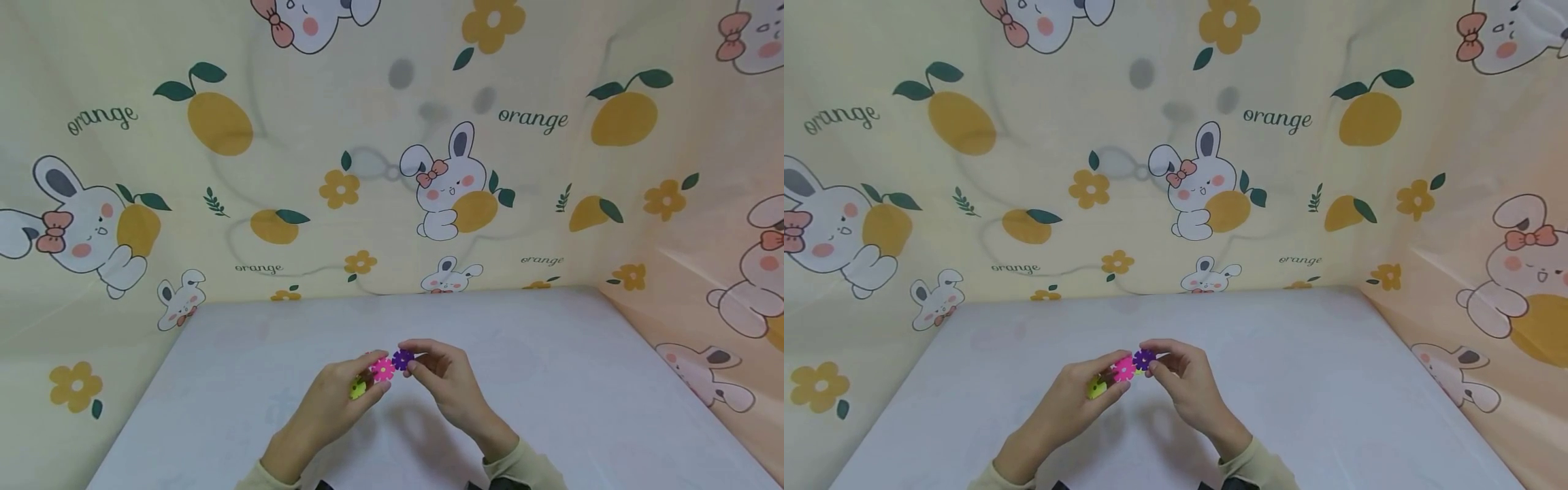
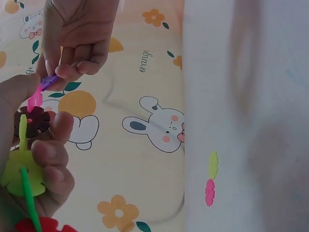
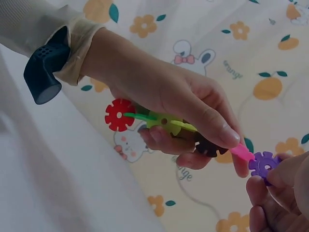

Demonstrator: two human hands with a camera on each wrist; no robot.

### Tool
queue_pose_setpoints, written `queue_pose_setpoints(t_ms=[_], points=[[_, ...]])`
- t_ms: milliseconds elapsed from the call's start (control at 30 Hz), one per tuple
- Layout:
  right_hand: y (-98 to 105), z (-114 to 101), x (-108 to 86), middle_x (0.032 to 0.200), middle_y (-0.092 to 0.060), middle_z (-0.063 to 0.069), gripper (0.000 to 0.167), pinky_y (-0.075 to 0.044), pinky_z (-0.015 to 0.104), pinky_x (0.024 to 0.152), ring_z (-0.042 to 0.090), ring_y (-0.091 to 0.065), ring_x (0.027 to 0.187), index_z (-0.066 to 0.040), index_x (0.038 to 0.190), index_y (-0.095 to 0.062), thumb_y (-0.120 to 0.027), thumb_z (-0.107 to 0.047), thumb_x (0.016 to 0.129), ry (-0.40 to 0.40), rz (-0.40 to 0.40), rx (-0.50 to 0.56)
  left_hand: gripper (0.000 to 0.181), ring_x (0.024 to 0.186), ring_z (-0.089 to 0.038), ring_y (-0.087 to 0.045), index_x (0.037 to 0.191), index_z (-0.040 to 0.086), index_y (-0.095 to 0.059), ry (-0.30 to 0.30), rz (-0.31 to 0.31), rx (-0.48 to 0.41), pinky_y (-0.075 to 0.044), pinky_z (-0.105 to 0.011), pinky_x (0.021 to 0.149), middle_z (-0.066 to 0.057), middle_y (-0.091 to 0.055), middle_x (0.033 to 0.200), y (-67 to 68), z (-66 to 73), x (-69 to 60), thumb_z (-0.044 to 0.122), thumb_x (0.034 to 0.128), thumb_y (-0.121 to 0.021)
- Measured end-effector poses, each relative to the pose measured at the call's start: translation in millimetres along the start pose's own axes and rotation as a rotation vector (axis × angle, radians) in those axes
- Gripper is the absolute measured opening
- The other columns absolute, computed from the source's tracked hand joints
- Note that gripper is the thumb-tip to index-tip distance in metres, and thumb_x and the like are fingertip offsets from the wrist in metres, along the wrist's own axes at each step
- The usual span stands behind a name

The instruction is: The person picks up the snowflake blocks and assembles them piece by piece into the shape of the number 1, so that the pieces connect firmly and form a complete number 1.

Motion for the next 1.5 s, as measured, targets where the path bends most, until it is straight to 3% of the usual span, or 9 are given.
queue_pose_setpoints(t_ms=[200, 467, 600, 800, 933, 1267, 1500], points=[[-2, -1, -0.8, 0.100, -0.071, 0.020, 0.024, -0.058, 0.024, 0.080, 0.004, -0.066, 0.083, 0.008, 0.117, -0.067, -0.059, 0.008, 0.095, 0.056, 0.017, -0.028, 0.039, 0.070, 0.001, -0.051, 0.129, 0.011, -0.068, -0.003, 0.004, -0.029, -0.048, -0.017, 0.065, 0.011, -0.064, 0.080, -0.7, 2.2, -0.4, 0.031, 0.0951, -0.071], [-7, -3, -4.4, 0.102, -0.072, 0.014, 0.022, -0.058, 0.025, 0.086, 0.007, -0.069, 0.089, -0.002, 0.114, -0.071, -0.062, 0.006, 0.095, 0.192, 0.079, -0.183, 0.038, 0.074, 0.001, -0.055, 0.127, 0.008, -0.069, -0.026, 0.018, -0.125, -0.052, -0.018, 0.067, 0.003, -0.075, 0.092, -2.3, 5.5, -1.6, 0.025, 0.0934, -0.073], [-9, -4, -5.5, 0.100, -0.073, 0.013, 0.023, -0.058, 0.024, 0.085, 0.008, -0.069, 0.088, -0.003, 0.114, -0.072, -0.062, 0.006, 0.095, 0.225, 0.092, -0.203, 0.035, 0.078, 0.001, -0.060, 0.125, 0.008, -0.069, -0.037, 0.028, -0.147, -0.054, -0.020, 0.072, 0.001, -0.076, 0.096, -3.2, 5.1, -1.7, 0.024, 0.0937, -0.073], [-9, -4, -5.3, 0.095, -0.072, 0.016, 0.022, -0.058, 0.023, 0.083, 0.007, -0.069, 0.085, 0.002, 0.113, -0.072, -0.062, 0.009, 0.094, 0.246, 0.071, -0.183, 0.032, 0.081, 0.000, -0.065, 0.123, 0.007, -0.069, -0.076, 0.029, -0.158, -0.056, -0.021, 0.074, 0.000, -0.077, 0.095, -4.4, 2.2, -1.1, 0.025, 0.0969, -0.068], [-9, -3, -4.4, 0.096, -0.072, 0.018, 0.022, -0.058, 0.023, 0.083, 0.006, -0.068, 0.086, 0.004, 0.113, -0.071, -0.061, 0.009, 0.094, 0.242, 0.055, -0.169, 0.032, 0.077, 0.001, -0.064, 0.122, 0.006, -0.069, -0.072, 0.013, -0.168, -0.055, -0.021, 0.071, -0.001, -0.076, 0.090, -4.2, 0.9, -0.6, 0.027, 0.0977, -0.067], [-11, 0, -3.4, 0.101, -0.072, 0.020, 0.022, -0.057, 0.023, 0.086, 0.005, -0.068, 0.089, 0.004, 0.116, -0.069, -0.061, 0.006, 0.096, 0.198, 0.024, -0.136, 0.029, 0.075, 0.000, -0.056, 0.121, 0.014, -0.068, 0.044, -0.014, -0.148, -0.050, -0.019, 0.069, 0.006, -0.071, 0.090, -2.1, 2.5, 0.7, 0.026, 0.0949, -0.071], [-13, 4, -3.6, 0.101, -0.071, 0.022, 0.023, -0.057, 0.022, 0.087, 0.007, -0.068, 0.090, 0.008, 0.118, -0.067, -0.058, 0.007, 0.097, 0.212, 0.011, -0.103, 0.027, 0.073, -0.002, -0.056, 0.123, 0.021, -0.061, 0.046, -0.033, -0.153, -0.048, -0.020, 0.065, 0.008, -0.071, 0.092, -3.2, 1.6, 0.4, 0.026, 0.0970, -0.067]])
Point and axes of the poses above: each hand's wrist, its own x-axis towards the middle knuckle, its own y-axis out of the back of the hand, z = x × y, the point moved 1 cm from there along x, towards the middle knuckle
